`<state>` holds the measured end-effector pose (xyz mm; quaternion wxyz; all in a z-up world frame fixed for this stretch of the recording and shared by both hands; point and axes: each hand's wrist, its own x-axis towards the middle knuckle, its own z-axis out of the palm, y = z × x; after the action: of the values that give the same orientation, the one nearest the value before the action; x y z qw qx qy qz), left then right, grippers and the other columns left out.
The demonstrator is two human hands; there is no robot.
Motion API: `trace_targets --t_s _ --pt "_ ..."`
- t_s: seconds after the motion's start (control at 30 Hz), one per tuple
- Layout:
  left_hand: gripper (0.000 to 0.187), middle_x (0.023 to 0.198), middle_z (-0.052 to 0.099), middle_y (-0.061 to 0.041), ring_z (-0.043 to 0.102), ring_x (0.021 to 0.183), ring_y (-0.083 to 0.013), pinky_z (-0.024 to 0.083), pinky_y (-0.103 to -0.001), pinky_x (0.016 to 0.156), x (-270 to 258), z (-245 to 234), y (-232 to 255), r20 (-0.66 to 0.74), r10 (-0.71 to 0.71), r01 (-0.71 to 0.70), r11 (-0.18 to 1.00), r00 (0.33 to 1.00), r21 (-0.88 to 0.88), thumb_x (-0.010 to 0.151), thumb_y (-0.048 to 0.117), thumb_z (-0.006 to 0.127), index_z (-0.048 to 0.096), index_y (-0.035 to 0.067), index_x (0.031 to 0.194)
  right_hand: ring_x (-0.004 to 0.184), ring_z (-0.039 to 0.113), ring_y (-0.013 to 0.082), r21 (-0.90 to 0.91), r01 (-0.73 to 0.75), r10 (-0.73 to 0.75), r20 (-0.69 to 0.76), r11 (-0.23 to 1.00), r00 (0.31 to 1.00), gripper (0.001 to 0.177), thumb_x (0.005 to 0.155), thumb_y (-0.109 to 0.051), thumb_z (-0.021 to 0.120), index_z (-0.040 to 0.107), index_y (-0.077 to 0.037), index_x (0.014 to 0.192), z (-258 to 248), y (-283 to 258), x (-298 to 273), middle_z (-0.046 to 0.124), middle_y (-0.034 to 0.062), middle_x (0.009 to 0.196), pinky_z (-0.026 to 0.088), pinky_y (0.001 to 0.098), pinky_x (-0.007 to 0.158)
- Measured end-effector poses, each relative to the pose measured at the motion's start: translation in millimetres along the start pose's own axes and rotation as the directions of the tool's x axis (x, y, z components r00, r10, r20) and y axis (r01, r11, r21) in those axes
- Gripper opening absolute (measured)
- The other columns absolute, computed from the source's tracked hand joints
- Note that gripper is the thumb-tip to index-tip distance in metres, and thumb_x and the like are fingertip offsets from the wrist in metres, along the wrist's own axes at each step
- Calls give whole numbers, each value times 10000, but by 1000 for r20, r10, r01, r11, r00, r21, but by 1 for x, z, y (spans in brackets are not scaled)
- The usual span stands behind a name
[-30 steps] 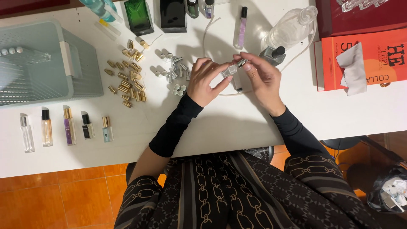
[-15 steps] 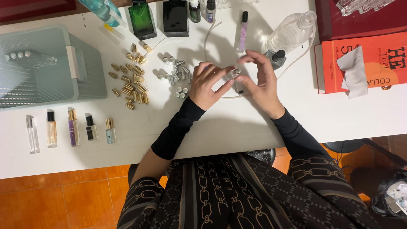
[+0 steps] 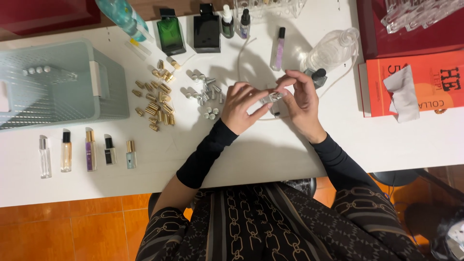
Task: Transferring liquid from perfume bottles into small sample vials using a syringe and cleaning the vials with a tissue.
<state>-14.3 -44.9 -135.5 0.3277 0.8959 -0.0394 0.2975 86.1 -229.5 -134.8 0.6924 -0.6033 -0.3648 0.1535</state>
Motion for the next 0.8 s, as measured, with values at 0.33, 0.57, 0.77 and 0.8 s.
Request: trace_targets --t_s 0.33,0.57,0.77,0.8 --pt "340 1002 678 13 574 1072 -234 430 -369 981 1 -2 2 44 -23 24 999 999 -35 917 246 813 702 150 1223 1342 596 240 17 27 -28 62 999 998 588 1057 -5 659 380 -87 1568 6 -8 7 672 108 1226 442 414 1220" --pt "369 1022 685 6 570 1088 -247 428 -376 996 -3 2 -1 15 -35 35 998 999 -43 908 252 810 692 133 1236 1373 539 240 -4 74 -73 82 997 994 616 1042 -5 621 321 -75 1575 10 -20 11 623 128 1344 358 411 1253" --pt "364 973 662 -3 555 1064 -246 429 -385 984 -1 2 2 14 -16 16 999 1000 -50 903 264 808 702 130 1225 1245 600 194 14 55 -55 35 998 998 596 1075 -35 654 340 -86 1579 6 -5 5 646 93 1237 418 378 1211" --pt "356 973 660 -7 554 1059 -247 428 -388 979 -1 2 2 23 -16 17 998 1000 -54 904 266 806 704 125 1214 1255 558 198 -6 26 -26 34 1000 999 594 1061 -47 653 366 -65 1580 8 -6 5 594 94 1256 412 371 1185"
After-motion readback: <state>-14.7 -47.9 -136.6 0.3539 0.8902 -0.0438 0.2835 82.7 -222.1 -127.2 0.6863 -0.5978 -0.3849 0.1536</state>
